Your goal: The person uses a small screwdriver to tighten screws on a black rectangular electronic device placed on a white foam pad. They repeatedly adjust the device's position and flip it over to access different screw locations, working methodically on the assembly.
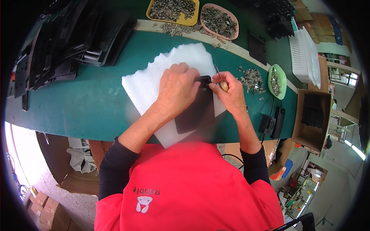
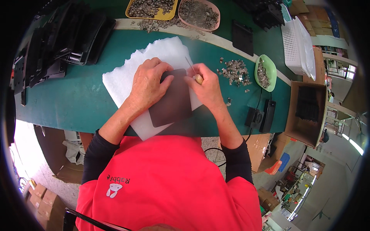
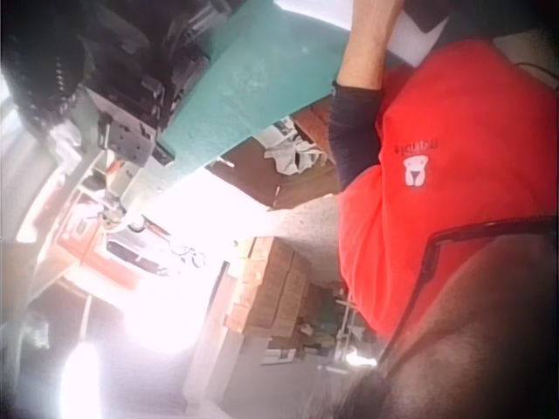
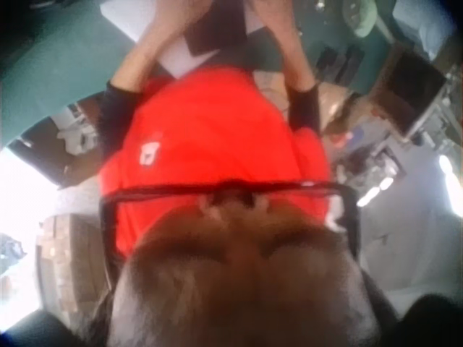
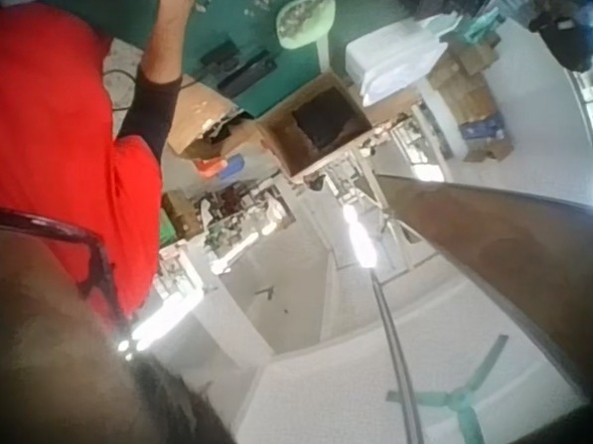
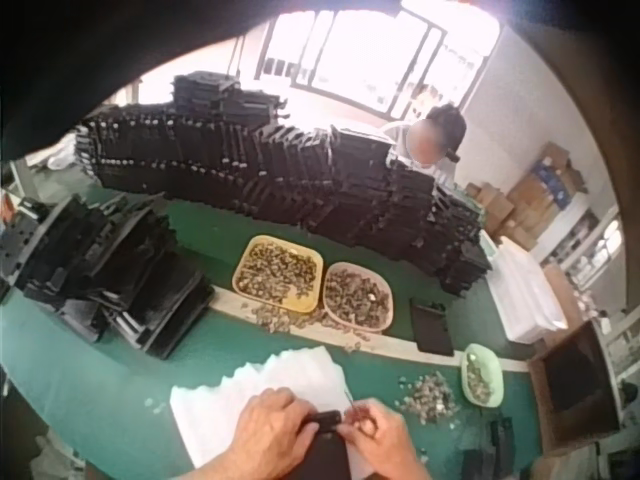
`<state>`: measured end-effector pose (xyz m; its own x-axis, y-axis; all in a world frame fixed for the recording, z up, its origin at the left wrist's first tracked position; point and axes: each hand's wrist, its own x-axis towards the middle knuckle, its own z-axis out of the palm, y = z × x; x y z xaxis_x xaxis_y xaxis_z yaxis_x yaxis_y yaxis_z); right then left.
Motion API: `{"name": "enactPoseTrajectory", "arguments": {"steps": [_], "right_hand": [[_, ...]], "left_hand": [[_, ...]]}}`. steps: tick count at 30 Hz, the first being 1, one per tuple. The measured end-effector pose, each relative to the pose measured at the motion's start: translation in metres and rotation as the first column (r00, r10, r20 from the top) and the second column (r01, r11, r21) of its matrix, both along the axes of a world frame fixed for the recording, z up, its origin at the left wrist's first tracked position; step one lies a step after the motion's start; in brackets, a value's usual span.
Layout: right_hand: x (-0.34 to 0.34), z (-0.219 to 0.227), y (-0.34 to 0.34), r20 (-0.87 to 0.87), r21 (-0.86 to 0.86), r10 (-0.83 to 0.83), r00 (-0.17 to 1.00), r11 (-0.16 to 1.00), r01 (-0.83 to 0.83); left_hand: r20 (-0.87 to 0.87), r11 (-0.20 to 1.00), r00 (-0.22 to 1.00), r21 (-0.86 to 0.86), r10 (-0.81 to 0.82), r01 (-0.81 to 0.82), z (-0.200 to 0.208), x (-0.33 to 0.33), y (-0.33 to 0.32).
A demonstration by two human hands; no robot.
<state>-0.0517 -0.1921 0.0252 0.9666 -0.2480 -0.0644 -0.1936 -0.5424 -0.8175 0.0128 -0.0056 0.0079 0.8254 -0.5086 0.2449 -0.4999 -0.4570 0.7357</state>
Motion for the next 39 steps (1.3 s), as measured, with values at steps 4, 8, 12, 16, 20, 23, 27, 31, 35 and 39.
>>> {"name": "enactPoseTrajectory", "arguments": {"steps": [4,8,12,16,20,23,27,31,35,39], "right_hand": [[0.013,0.017,-0.003,-0.313,0.126,-0.022,0.949,0.99,0.065],[0.022,0.013,-0.01,-0.4,0.208,0.021,0.916,0.976,0.069],[0.034,0.017,-0.016,-0.433,0.304,0.109,0.895,0.952,0.032],[0.029,0.013,-0.023,-0.415,0.372,0.133,0.9,0.928,0.034],[0.032,0.01,-0.009,-0.409,0.229,0.1,0.907,0.973,-0.004],[0.033,-0.001,-0.002,-0.29,0.001,0.099,0.952,0.995,-0.103],[0.027,-0.005,-0.002,-0.184,-0.076,0.091,0.979,0.991,-0.107],[0.016,-0.005,-0.001,-0.074,-0.106,0.109,0.991,0.988,-0.116],[0.014,-0.009,-0.003,0.019,-0.023,0.172,0.985,0.985,-0.171],[0.02,0.01,0.004,-0.172,0.26,0.168,0.971,0.958,-0.12]], "left_hand": [[-0.028,1.0,1.0,0.014,0.0,0.0,0.001,0.0,0.0],[-0.013,1.0,1.0,0.018,0.001,-0.001,0.001,0.001,-0.002],[-0.02,1.0,1.0,0.017,0.015,-0.015,0.002,0.0,0.0],[-0.027,0.999,1.0,0.033,-0.006,0.007,0.0,0.0,-0.001],[-0.001,0.999,1.0,0.054,0.006,-0.006,-0.002,-0.002,-0.002],[0.018,0.998,1.0,0.067,0.006,-0.007,-0.001,-0.002,-0.003],[0.044,0.994,0.999,0.107,-0.017,0.012,0.001,-0.001,-0.002],[0.031,0.984,0.999,0.174,-0.035,0.029,0.009,-0.005,-0.002],[-0.004,0.975,0.999,0.218,-0.034,0.034,0.019,-0.008,0.003],[-0.069,0.974,0.998,0.226,0.003,0.013,0.022,-0.008,0.012]]}}
